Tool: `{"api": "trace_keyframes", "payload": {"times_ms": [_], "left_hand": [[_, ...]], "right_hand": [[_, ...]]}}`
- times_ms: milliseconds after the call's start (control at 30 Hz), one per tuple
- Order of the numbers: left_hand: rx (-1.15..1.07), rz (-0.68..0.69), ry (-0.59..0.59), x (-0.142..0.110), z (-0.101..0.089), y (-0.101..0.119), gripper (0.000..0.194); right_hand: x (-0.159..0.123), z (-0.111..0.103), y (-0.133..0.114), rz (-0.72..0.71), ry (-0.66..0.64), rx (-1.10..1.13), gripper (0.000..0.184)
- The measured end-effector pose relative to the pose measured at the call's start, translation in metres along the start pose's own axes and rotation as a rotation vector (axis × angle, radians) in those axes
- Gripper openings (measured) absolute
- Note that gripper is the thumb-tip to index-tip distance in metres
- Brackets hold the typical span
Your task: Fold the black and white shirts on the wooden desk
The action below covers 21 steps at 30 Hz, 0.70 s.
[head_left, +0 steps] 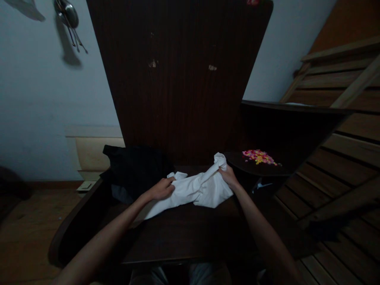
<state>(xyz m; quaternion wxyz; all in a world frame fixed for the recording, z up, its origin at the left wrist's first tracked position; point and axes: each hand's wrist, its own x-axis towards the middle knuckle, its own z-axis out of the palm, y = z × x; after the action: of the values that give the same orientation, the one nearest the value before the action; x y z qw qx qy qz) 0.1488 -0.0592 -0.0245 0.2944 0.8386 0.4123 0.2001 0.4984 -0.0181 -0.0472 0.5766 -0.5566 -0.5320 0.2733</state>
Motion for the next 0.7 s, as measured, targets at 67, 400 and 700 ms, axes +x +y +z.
{"api": "trace_keyframes", "payload": {"times_ms": [67, 400, 700], "left_hand": [[-0.214, -0.074, 0.076, 0.005, -0.001, -0.004, 0.011], [0.133, -0.086, 0.435, 0.004, -0.012, -0.011, 0.024], [0.154, -0.182, 0.065, -0.003, -0.006, -0.029, 0.022]], "right_hand": [[0.005, 0.004, -0.006, 0.002, 0.022, 0.12, 0.049], [0.033, 0.013, -0.004, 0.091, 0.189, -0.005, 0.048], [-0.034, 0.052, -0.028, -0.216, -0.272, -0.201, 0.021]]}}
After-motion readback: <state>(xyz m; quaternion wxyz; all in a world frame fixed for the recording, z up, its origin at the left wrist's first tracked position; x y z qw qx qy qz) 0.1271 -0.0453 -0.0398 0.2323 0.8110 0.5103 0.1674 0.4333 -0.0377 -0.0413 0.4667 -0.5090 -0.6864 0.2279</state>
